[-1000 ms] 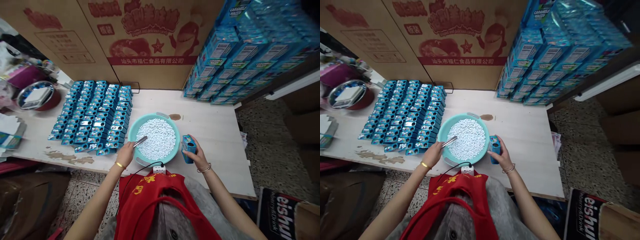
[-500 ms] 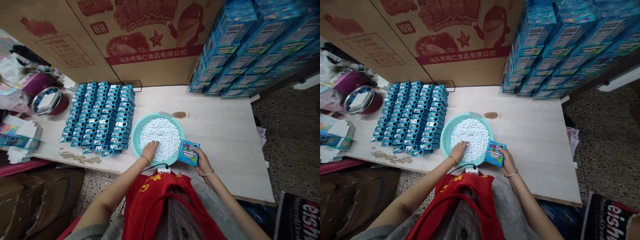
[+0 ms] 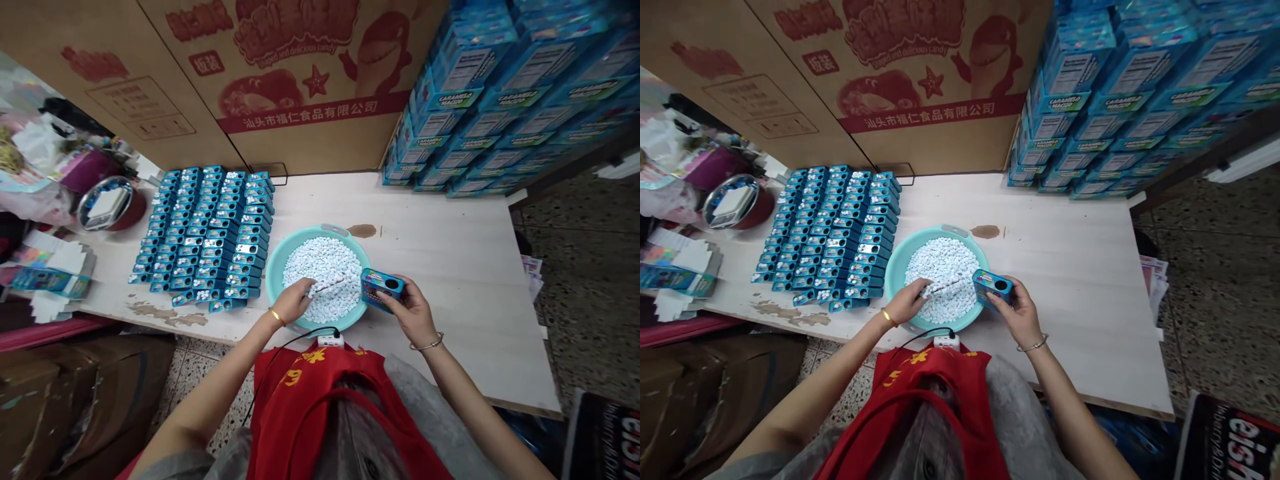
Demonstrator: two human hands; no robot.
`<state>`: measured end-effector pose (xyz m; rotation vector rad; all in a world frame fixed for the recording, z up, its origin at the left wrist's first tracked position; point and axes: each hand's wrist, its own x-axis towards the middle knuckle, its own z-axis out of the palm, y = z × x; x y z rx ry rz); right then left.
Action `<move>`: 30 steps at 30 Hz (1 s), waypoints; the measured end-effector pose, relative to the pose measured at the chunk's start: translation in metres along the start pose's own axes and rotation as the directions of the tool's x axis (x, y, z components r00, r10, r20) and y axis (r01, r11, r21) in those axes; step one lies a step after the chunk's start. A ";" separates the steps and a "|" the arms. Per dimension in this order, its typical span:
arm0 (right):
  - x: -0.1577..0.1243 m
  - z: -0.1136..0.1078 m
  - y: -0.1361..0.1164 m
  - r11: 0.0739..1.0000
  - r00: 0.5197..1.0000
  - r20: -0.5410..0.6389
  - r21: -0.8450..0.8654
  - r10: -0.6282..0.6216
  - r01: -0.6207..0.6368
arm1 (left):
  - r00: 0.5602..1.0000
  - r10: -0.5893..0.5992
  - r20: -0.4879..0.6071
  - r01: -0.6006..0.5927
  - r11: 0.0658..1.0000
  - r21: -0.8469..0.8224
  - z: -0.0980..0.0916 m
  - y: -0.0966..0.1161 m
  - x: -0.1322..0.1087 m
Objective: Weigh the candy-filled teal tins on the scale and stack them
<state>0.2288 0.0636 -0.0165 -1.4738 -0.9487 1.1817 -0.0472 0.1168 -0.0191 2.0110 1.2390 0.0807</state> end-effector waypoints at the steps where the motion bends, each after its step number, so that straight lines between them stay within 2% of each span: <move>1: 0.001 0.002 -0.002 0.997 0.999 0.018 -0.053 -0.051 0.052 | 1.000 0.023 -0.011 -0.023 1.000 0.001 -0.012 0.003 -0.005; 5: 0.010 0.018 -0.005 0.940 0.967 0.110 -0.232 -0.231 0.251 | 0.989 0.144 -0.029 -0.142 0.988 0.060 -0.057 0.020 -0.019; 9: 0.018 0.035 -0.001 0.856 0.911 0.225 -0.321 -0.346 0.405 | 0.976 0.216 0.036 -0.219 0.956 0.195 -0.083 0.042 -0.020; 12: 0.019 0.044 0.002 0.800 0.872 0.283 -0.358 -0.399 0.482 | 0.974 0.192 0.121 -0.223 0.908 0.355 -0.094 0.062 -0.015; 16: 0.016 0.050 0.007 0.750 0.842 0.321 -0.390 -0.434 0.535 | 0.968 0.102 0.228 -0.215 0.807 0.550 -0.103 0.093 -0.007; 20: 0.014 0.052 0.012 0.729 0.832 0.325 -0.406 -0.449 0.552 | 0.968 0.045 0.248 -0.200 0.737 0.646 -0.106 0.122 -0.004; 22: 0.014 0.053 0.015 0.729 0.834 0.316 -0.408 -0.453 0.550 | 0.966 0.047 0.255 -0.211 0.716 0.666 -0.106 0.131 -0.006; 24: 0.015 0.052 0.016 0.736 0.839 0.301 -0.405 -0.453 0.542 | 0.966 0.067 0.249 -0.222 0.707 0.671 -0.105 0.127 -0.007; 26: 0.017 0.050 0.016 0.751 0.850 0.274 -0.397 -0.450 0.527 | 0.979 0.087 0.186 -0.191 0.716 0.671 -0.102 0.108 -0.005; 28: 0.018 0.046 0.015 0.774 0.867 0.227 -0.390 -0.444 0.499 | 0.997 0.046 0.067 -0.079 0.751 0.655 -0.094 0.075 0.002; 30: 0.019 0.041 0.013 0.802 0.889 0.159 -0.385 -0.430 0.457 | 0.995 -0.088 -0.039 0.094 0.790 0.605 -0.078 0.035 0.013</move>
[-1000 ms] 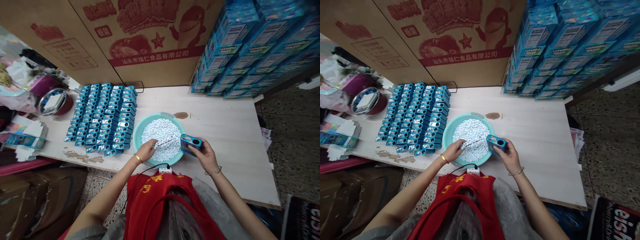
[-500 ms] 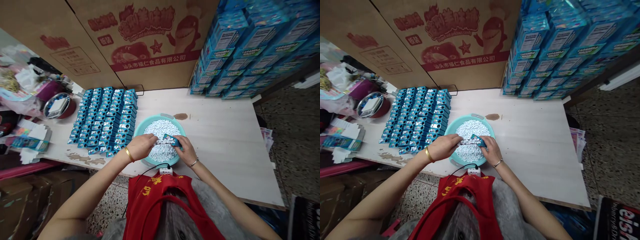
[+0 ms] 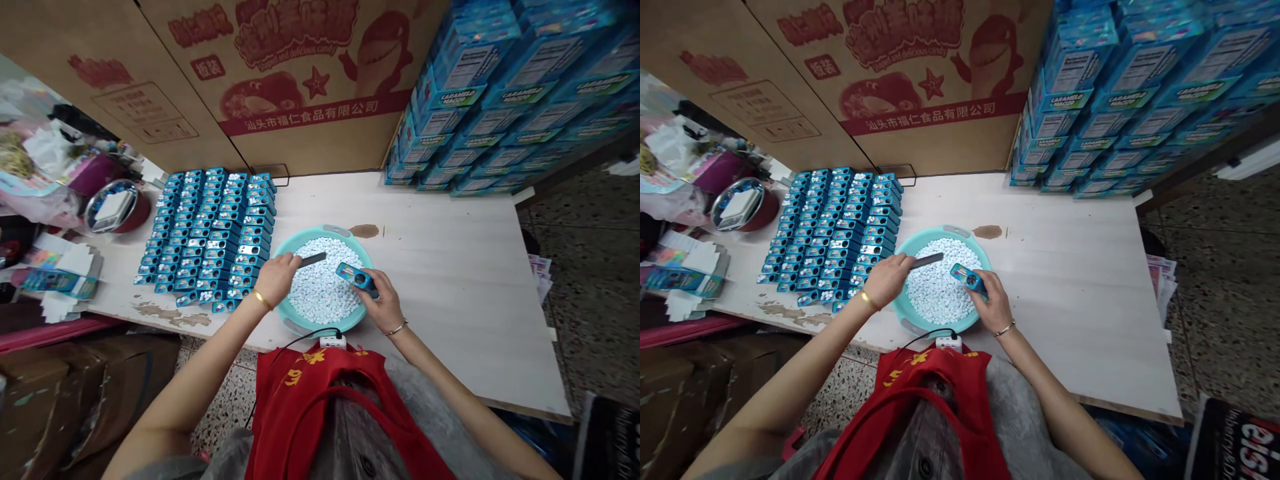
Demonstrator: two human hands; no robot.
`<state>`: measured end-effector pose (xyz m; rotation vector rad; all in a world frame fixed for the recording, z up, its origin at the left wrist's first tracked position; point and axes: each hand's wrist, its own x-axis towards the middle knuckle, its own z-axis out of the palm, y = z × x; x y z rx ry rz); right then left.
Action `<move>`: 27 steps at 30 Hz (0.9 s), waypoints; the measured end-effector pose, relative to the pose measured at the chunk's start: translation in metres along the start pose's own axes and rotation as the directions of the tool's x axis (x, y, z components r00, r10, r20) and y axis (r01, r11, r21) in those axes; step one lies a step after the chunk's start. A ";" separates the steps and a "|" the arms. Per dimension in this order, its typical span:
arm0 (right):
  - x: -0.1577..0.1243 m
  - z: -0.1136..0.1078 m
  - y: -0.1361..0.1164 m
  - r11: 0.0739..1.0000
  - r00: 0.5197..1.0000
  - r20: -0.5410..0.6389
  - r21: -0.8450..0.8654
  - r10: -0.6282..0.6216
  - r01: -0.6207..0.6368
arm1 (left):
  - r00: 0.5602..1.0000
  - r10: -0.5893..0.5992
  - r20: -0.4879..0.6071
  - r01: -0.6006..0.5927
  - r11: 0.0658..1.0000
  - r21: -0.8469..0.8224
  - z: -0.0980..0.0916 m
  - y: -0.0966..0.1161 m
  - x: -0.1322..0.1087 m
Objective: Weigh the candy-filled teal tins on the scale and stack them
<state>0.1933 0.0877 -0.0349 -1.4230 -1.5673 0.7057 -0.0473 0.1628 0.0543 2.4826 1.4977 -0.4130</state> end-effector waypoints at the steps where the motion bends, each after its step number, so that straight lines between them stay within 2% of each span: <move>1: 0.000 -0.003 0.001 1.000 0.999 -0.027 0.007 0.027 -0.027 | 0.998 -0.055 0.014 0.055 0.998 -0.012 0.020 -0.008 0.008; 4: 0.000 -0.013 0.003 0.995 0.991 -0.084 0.032 0.101 -0.098 | 0.994 -0.102 0.042 0.104 0.993 -0.061 0.074 -0.014 0.030; 7: -0.001 -0.021 0.008 0.987 0.980 -0.123 0.053 0.155 -0.150 | 0.997 -0.050 0.056 0.058 0.987 -0.149 0.111 0.006 0.042; 11: -0.002 -0.028 0.012 0.977 0.966 -0.155 0.081 0.205 -0.195 | 0.996 0.058 0.067 -0.037 0.956 -0.290 0.135 0.039 0.042; 14: -0.003 -0.029 0.013 0.972 0.961 -0.161 0.103 0.224 -0.209 | 0.992 0.113 0.061 -0.080 0.915 -0.395 0.140 0.045 0.035; 17: -0.003 -0.030 0.012 0.973 0.962 -0.161 0.104 0.220 -0.205 | 0.988 0.150 0.042 -0.111 0.868 -0.485 0.132 0.034 0.023; 19: -0.002 -0.031 0.010 0.979 0.967 -0.157 0.084 0.199 -0.188 | 0.985 0.174 0.021 -0.137 0.840 -0.524 0.117 0.023 0.012; 23: 0.001 -0.029 0.002 0.993 0.986 -0.118 0.015 0.120 -0.119 | 0.975 0.216 -0.044 -0.204 0.806 -0.556 0.068 0.001 -0.010; 27: 0.004 -0.017 -0.007 0.999 1.000 -0.014 -0.034 0.020 -0.021 | 0.958 0.271 -0.097 -0.282 0.813 -0.509 0.013 -0.008 -0.023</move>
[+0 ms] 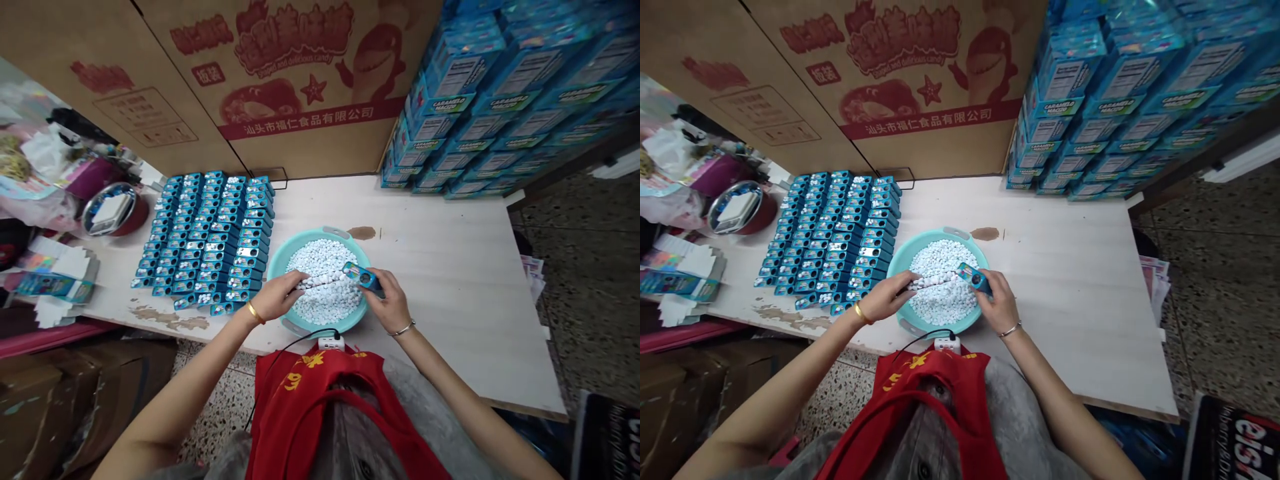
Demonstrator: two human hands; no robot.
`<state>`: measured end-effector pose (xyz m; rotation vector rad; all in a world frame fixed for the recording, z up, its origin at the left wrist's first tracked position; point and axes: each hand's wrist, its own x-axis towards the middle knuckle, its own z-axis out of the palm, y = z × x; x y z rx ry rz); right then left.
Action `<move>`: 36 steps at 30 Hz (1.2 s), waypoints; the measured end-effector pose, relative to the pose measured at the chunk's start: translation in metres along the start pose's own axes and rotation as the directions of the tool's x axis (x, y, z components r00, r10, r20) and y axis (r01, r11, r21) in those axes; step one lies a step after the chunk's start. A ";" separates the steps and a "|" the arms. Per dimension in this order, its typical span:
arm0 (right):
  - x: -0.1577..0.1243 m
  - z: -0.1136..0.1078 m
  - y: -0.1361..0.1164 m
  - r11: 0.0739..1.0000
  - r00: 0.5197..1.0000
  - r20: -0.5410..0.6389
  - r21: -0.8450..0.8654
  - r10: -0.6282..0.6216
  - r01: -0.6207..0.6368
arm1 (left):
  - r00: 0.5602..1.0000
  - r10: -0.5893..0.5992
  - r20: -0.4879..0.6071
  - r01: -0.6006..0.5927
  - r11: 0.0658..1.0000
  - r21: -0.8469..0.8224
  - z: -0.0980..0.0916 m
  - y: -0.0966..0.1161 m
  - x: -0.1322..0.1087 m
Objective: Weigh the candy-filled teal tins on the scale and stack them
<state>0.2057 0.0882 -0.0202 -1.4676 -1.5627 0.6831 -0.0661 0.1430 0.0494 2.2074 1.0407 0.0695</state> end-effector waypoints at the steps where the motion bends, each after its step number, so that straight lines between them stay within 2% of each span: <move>1: 0.000 0.004 -0.002 1.000 0.999 0.027 -0.006 -0.024 0.024 | 1.000 0.008 0.011 -0.009 0.999 0.036 -0.010 0.007 0.001; 4: 0.000 0.015 -0.005 0.997 0.993 0.085 -0.021 -0.077 0.079 | 0.996 0.013 0.093 -0.031 0.981 0.191 -0.031 0.028 0.007; 7: -0.003 0.023 -0.006 0.993 0.987 0.116 -0.036 -0.110 0.115 | 0.983 -0.023 0.183 -0.045 0.932 0.360 -0.043 0.050 0.017; 11: -0.005 0.028 -0.005 0.988 0.980 0.145 -0.053 -0.138 0.147 | 0.967 -0.101 0.234 -0.041 0.846 0.532 -0.048 0.083 0.027; 14: -0.006 0.029 -0.003 0.986 0.978 0.153 -0.060 -0.143 0.153 | 0.966 -0.106 0.235 -0.056 0.804 0.592 -0.047 0.101 0.028; 17: -0.005 0.028 -0.001 0.987 0.981 0.142 -0.064 -0.135 0.145 | 0.984 -0.066 0.165 -0.044 0.810 0.585 -0.044 0.095 0.023; 19: -0.005 0.025 0.001 0.989 0.985 0.124 -0.064 -0.123 0.132 | 0.995 -0.069 0.074 0.017 0.832 0.554 -0.039 0.072 0.020; 22: -0.004 0.019 0.002 0.993 0.992 0.084 -0.060 -0.095 0.101 | 0.979 -0.202 -0.037 0.195 0.858 0.475 -0.017 0.020 0.020; 24: -0.002 0.012 0.003 0.996 0.997 0.045 -0.058 -0.070 0.072 | 0.951 -0.307 -0.029 0.288 0.850 0.441 0.007 -0.014 0.025; 26: 0.000 0.006 0.002 0.997 0.999 0.005 -0.057 -0.043 0.044 | 0.942 -0.336 0.002 0.305 0.856 0.417 0.038 -0.036 0.033; 28: 0.002 0.000 0.000 0.998 0.999 -0.029 -0.058 -0.020 0.018 | 0.944 -0.327 0.035 0.290 0.878 0.381 0.069 -0.044 0.040; 31: 0.004 -0.007 -0.001 0.998 0.997 -0.078 -0.058 0.014 -0.018 | 0.955 -0.285 0.084 0.249 0.921 0.301 0.106 -0.038 0.046; 33: 0.004 -0.009 0.000 0.998 0.992 -0.114 -0.040 0.051 -0.055 | 0.961 -0.254 0.107 0.224 0.946 0.234 0.121 -0.031 0.045; 36: 0.002 -0.010 0.004 0.993 0.981 -0.153 -0.001 0.116 -0.117 | 0.968 -0.225 0.115 0.210 0.969 0.128 0.127 -0.027 0.039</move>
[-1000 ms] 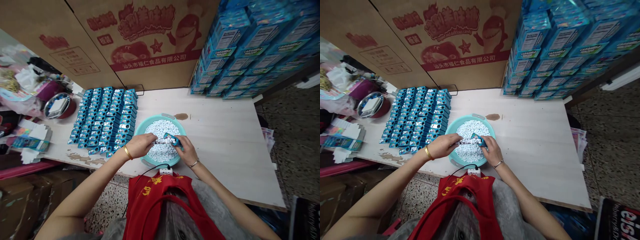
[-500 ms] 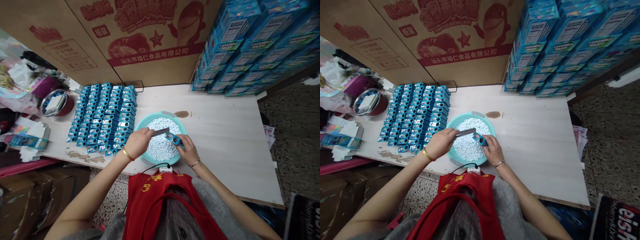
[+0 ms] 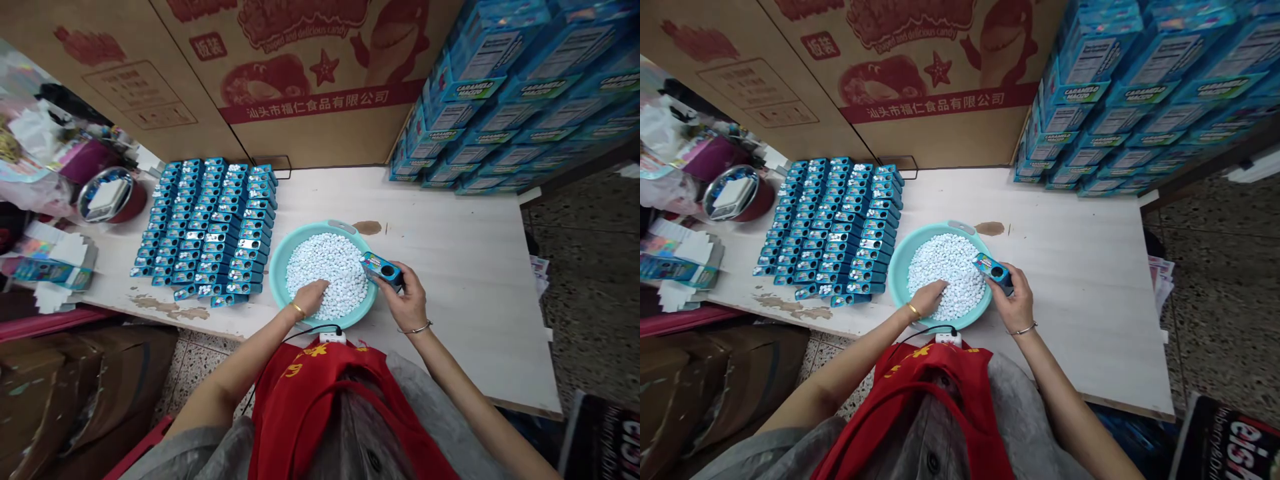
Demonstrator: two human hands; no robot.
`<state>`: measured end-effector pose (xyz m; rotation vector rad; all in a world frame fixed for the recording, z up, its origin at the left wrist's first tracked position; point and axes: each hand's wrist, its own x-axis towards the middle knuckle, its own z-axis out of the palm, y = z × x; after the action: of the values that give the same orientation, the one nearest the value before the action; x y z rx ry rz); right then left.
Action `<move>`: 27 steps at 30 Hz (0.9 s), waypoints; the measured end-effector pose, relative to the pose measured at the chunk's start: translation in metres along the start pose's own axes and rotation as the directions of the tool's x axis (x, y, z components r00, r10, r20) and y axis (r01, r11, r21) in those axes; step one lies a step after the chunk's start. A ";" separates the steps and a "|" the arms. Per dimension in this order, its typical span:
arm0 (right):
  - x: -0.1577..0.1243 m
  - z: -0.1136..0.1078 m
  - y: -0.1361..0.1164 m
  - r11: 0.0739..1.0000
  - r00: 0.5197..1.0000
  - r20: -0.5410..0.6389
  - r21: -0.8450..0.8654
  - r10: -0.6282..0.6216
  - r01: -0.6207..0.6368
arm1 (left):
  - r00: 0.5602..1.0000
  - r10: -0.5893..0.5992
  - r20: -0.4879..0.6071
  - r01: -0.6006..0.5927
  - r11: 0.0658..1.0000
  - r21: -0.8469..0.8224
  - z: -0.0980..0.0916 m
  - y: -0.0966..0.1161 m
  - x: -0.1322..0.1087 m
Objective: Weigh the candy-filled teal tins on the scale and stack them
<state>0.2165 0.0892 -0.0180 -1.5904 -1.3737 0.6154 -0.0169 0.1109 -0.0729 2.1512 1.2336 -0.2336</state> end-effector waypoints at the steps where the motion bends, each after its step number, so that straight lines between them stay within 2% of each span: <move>1: 0.000 0.000 0.001 1.000 1.000 -0.003 0.005 0.013 -0.013 | 1.000 0.009 -0.003 -0.009 0.999 -0.034 -0.002 -0.001 -0.003; 5: 0.000 -0.003 0.003 1.000 1.000 0.015 -0.006 -0.023 0.023 | 0.997 0.067 -0.029 -0.070 0.988 -0.139 -0.026 -0.005 -0.021; 12: 0.001 0.010 0.002 0.978 0.968 0.168 -0.069 -0.185 0.198 | 0.980 0.153 -0.125 -0.173 0.970 -0.170 -0.100 0.005 -0.058; 14: -0.002 0.018 0.001 0.973 0.956 0.211 -0.060 -0.206 0.222 | 0.975 0.189 -0.119 -0.202 0.973 -0.112 -0.119 0.014 -0.061; 16: -0.006 0.026 -0.002 0.968 0.943 0.244 -0.056 -0.224 0.245 | 0.978 0.199 -0.069 -0.199 0.980 0.011 -0.134 0.026 -0.060; 20: -0.011 0.035 -0.005 0.961 0.928 0.282 -0.058 -0.244 0.270 | 0.992 0.123 0.043 -0.130 0.946 0.298 -0.157 0.059 -0.055; 24: -0.013 0.039 -0.004 0.958 0.919 0.303 -0.057 -0.253 0.283 | 0.997 0.047 0.061 -0.069 0.890 0.451 -0.169 0.093 -0.054; 27: -0.013 0.040 -0.002 0.958 0.920 0.299 -0.054 -0.254 0.282 | 0.996 0.071 0.057 -0.090 0.865 0.493 -0.170 0.104 -0.057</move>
<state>0.1791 0.0895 -0.0372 -1.3871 -1.8292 0.6392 0.0119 0.1362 0.1306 2.6132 1.1468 -0.6099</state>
